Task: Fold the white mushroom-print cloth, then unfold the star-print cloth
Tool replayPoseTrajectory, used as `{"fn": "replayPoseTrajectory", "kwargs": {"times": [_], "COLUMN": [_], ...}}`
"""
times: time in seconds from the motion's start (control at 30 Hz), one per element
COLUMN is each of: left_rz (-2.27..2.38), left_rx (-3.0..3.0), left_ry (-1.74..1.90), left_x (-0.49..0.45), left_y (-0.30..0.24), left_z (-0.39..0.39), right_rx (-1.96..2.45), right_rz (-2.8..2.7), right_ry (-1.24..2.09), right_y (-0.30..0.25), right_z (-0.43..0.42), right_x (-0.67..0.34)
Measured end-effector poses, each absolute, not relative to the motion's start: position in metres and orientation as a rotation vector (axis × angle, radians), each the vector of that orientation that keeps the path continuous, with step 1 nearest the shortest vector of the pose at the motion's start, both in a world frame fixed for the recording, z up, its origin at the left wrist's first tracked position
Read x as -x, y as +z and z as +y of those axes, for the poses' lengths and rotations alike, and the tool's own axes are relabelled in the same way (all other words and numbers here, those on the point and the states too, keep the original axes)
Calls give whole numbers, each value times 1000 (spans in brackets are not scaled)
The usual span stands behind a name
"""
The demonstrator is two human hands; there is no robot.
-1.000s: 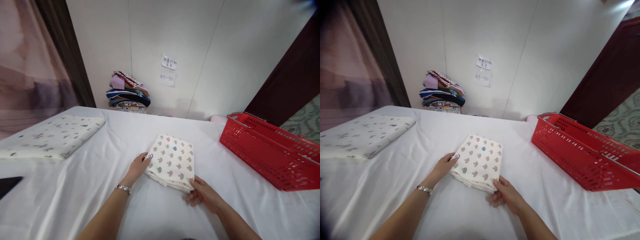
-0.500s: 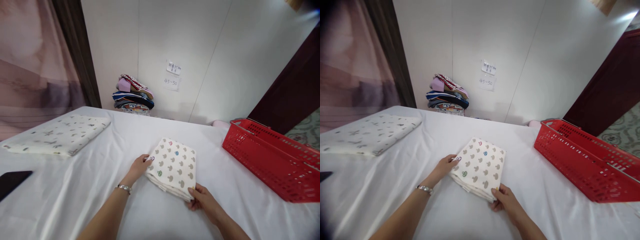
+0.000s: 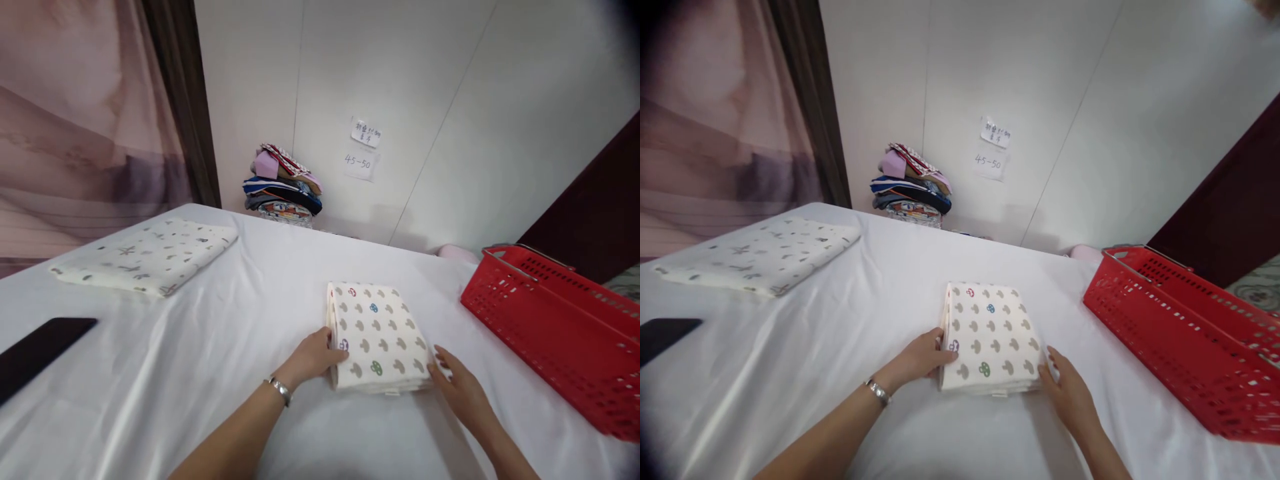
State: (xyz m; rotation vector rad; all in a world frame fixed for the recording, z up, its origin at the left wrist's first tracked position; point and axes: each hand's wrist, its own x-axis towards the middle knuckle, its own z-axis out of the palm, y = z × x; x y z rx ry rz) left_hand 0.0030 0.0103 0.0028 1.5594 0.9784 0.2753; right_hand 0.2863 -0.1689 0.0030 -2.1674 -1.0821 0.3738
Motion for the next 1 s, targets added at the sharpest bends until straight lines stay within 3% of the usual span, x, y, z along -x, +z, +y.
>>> {"fn": "replayPoseTrajectory", "kwargs": {"times": [0.1,0.3,0.53,1.0], "left_rz": [991,981,1163,1137], "left_rx": [-1569,-1685,-1671,-1625], "left_ry": [284,241,401,631], "left_x": [-2,1,-3,-13], "left_y": [8,16,14,5], "left_z": [10,9,15,8], "right_rx": [2065,1892,2113,2129], "right_rz": [-1379,-1630,-1992,-2011], "right_ry": [129,200,216,160], "right_y": [14,33,8,-1], "right_z": [-156,-96,-53,-54], "right_x": [-265,-214,-192,-193]}}
